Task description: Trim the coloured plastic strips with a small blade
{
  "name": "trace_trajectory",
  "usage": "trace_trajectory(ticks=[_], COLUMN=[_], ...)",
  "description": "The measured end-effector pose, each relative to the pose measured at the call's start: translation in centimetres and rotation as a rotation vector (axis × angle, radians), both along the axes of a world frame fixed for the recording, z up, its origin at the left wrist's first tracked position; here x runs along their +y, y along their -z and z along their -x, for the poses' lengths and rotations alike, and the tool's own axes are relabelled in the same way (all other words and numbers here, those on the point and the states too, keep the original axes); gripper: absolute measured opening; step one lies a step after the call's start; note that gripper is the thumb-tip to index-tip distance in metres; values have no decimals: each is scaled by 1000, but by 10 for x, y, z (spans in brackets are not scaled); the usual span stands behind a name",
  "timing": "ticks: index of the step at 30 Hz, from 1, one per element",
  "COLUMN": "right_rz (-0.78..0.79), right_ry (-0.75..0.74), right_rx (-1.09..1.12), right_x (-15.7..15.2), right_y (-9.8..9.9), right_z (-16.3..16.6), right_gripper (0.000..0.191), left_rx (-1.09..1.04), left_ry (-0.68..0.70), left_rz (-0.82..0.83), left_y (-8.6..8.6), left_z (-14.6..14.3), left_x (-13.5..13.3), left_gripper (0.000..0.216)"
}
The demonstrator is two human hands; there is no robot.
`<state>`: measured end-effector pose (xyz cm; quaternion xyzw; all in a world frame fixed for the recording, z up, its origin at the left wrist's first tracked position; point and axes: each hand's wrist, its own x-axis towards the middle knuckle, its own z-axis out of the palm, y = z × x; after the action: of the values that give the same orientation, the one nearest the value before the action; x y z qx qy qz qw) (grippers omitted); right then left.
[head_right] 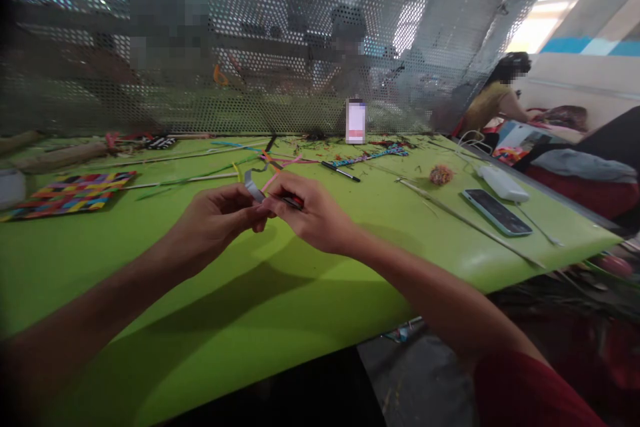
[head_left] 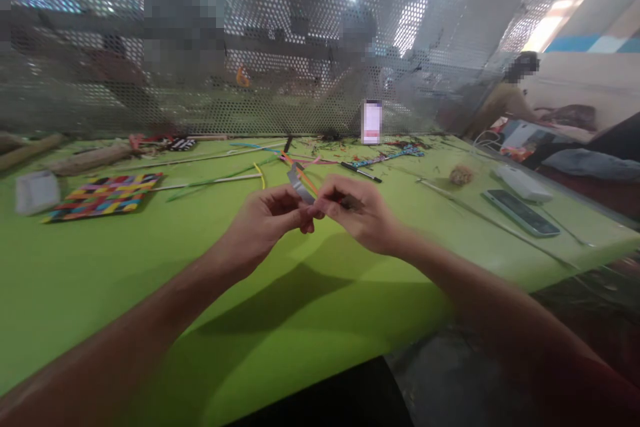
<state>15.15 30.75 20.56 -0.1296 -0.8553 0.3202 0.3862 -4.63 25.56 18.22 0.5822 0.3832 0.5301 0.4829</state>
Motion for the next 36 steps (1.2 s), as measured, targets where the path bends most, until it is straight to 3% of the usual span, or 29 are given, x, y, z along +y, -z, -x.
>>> trace_trajectory(ticks=[11, 16, 20, 26, 32, 36], right_rz=[-133, -374, -608, -738, -736, -694], right_ry=[108, 281, 432, 592, 802, 908], right_rx=[-13, -19, -151, -468, -616, -603], right_x=[8, 11, 21, 67, 138, 180], right_y=[7, 9, 10, -4, -30, -45], right_z=[1, 0, 6, 27, 38, 26], right_gripper=[28, 21, 22, 23, 31, 26], left_rx=[73, 94, 135, 190, 179, 204], left_ry=[-21, 95, 168, 244, 540, 664], left_rz=[60, 122, 154, 237, 333, 356], left_y=[-8, -2, 1, 10, 16, 19], left_z=[-4, -8, -11, -12, -19, -21], left_x=[-2, -2, -4, -5, -8, -11], left_gripper=[15, 11, 12, 16, 13, 9])
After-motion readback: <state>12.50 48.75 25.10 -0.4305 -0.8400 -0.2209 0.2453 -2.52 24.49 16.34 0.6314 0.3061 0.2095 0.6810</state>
